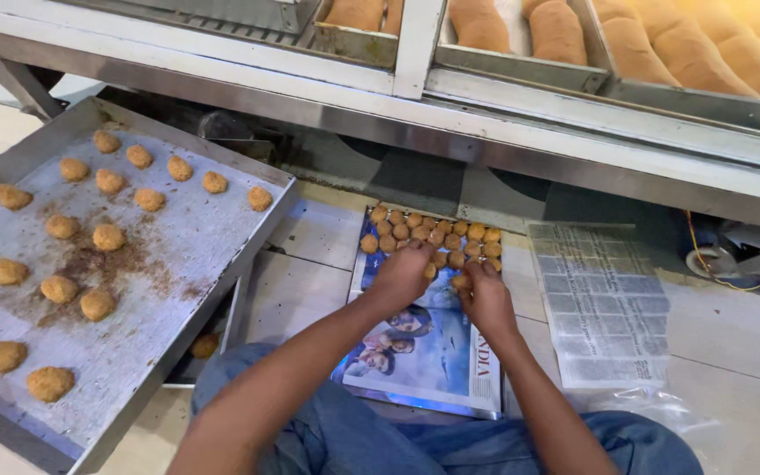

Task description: The person picks up small fried food items from a metal tray and arranges them in rows on a cardboard sheet by hand.

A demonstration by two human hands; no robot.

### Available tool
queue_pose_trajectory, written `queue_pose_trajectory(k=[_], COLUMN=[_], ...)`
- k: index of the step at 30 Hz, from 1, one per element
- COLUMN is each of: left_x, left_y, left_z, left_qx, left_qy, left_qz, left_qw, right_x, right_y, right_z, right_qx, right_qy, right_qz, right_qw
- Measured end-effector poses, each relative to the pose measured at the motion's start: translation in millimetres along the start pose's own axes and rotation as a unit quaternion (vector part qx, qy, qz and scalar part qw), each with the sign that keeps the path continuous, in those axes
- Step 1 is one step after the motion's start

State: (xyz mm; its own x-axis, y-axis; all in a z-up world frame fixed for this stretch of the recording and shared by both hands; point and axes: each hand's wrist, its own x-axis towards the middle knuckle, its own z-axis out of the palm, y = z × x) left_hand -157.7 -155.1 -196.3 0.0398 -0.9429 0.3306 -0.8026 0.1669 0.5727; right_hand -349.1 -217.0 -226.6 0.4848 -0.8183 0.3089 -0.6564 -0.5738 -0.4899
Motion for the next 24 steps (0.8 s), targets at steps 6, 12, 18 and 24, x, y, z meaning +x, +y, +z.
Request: queue_pose_trajectory(k=[6, 12, 18, 24], left_x=[3, -1, 3, 12], left_y=[-16, -21, -22, -11], left_z=[57, 66, 75, 47], left_qx=[-0.02, 0.015, 0.066, 0.137], left_qy=[-0.018, -0.033, -0.025, -0.043], left_qz=[-0.06, -0.018, 0.014, 0.03], left_qw=[0.998, 0.999, 0.997, 0.989], right_x=[3, 1, 1, 5], right_y=[10, 3, 3, -1], right_z=[25, 26, 21, 11], right_qx=[-0.014, -0.085, -0.106, -0.107], right_qy=[0.02, 0.024, 0.029, 0.04], right_qz=[-0.024, -0.058, -0.036, -0.05], right_qw=[0.999, 0.994, 0.993, 0.992])
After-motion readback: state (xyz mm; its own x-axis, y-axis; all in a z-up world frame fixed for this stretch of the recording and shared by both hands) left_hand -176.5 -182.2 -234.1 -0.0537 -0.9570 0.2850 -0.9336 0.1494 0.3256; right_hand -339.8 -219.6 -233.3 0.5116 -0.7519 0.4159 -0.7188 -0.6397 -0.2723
